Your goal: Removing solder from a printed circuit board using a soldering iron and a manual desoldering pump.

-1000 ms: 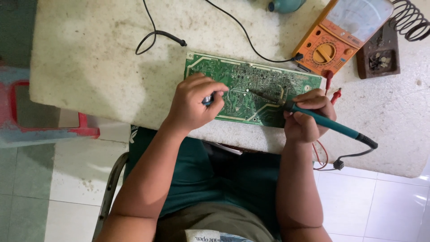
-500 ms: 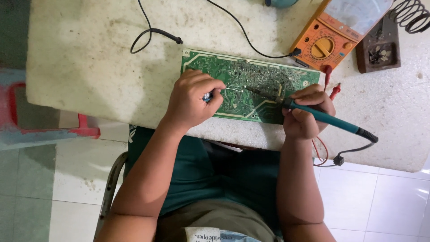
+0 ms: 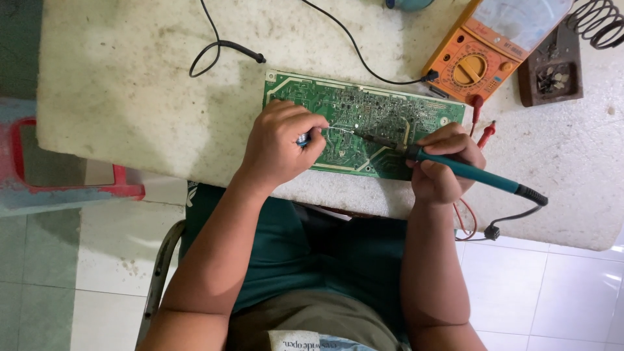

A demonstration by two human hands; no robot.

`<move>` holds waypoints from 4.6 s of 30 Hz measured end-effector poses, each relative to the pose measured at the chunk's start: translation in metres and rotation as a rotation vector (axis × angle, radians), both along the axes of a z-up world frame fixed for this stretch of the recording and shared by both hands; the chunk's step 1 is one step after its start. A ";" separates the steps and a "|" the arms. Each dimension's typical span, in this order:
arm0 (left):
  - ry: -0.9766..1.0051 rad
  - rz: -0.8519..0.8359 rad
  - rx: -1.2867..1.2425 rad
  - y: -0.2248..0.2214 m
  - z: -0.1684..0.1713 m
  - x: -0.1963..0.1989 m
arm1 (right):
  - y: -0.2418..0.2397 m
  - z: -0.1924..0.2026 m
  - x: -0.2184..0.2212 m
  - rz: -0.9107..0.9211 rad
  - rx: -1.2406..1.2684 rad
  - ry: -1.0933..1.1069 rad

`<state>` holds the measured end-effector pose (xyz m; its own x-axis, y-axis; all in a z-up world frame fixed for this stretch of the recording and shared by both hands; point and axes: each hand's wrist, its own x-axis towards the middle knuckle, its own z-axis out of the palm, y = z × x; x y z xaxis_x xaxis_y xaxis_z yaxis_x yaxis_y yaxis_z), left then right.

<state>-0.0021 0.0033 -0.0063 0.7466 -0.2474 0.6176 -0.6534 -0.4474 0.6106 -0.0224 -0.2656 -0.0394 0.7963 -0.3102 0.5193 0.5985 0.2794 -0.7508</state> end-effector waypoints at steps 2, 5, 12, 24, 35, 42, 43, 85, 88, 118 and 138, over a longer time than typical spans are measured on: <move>-0.004 0.003 0.001 0.000 -0.001 0.000 | 0.000 0.001 0.000 -0.002 -0.013 -0.001; -0.013 0.008 0.007 0.000 -0.001 0.000 | 0.000 0.000 0.000 -0.002 -0.027 -0.006; -0.024 0.011 0.011 0.000 0.000 0.001 | -0.003 -0.003 0.000 0.011 -0.013 -0.001; -0.017 0.002 0.011 0.000 0.000 0.001 | 0.005 0.006 -0.001 -0.032 -0.085 -0.008; 0.179 -0.021 -0.400 0.007 0.016 -0.002 | -0.002 -0.003 0.002 -0.002 0.035 -0.034; 0.194 -0.053 -0.308 0.003 0.085 0.046 | 0.007 0.015 -0.006 -0.021 -0.032 0.030; 0.190 -0.055 -0.303 -0.001 0.087 0.062 | 0.006 0.015 -0.006 -0.023 -0.028 0.025; 0.421 0.098 1.015 -0.015 0.028 0.215 | 0.005 0.006 -0.009 0.009 0.001 0.019; 0.315 -0.006 0.830 -0.012 0.060 0.197 | 0.005 0.006 -0.011 -0.002 0.008 0.045; 0.686 -0.115 -0.703 0.131 -0.007 -0.027 | -0.002 -0.013 0.001 -0.042 0.151 0.030; 0.590 0.290 -0.452 0.141 0.032 -0.048 | -0.009 -0.022 0.002 -0.010 0.133 0.005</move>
<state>-0.0497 0.1448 0.0260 0.9778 0.1872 0.0942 -0.0609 -0.1762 0.9825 -0.0202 -0.2750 -0.0618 0.7954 -0.3842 0.4688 0.5980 0.3708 -0.7106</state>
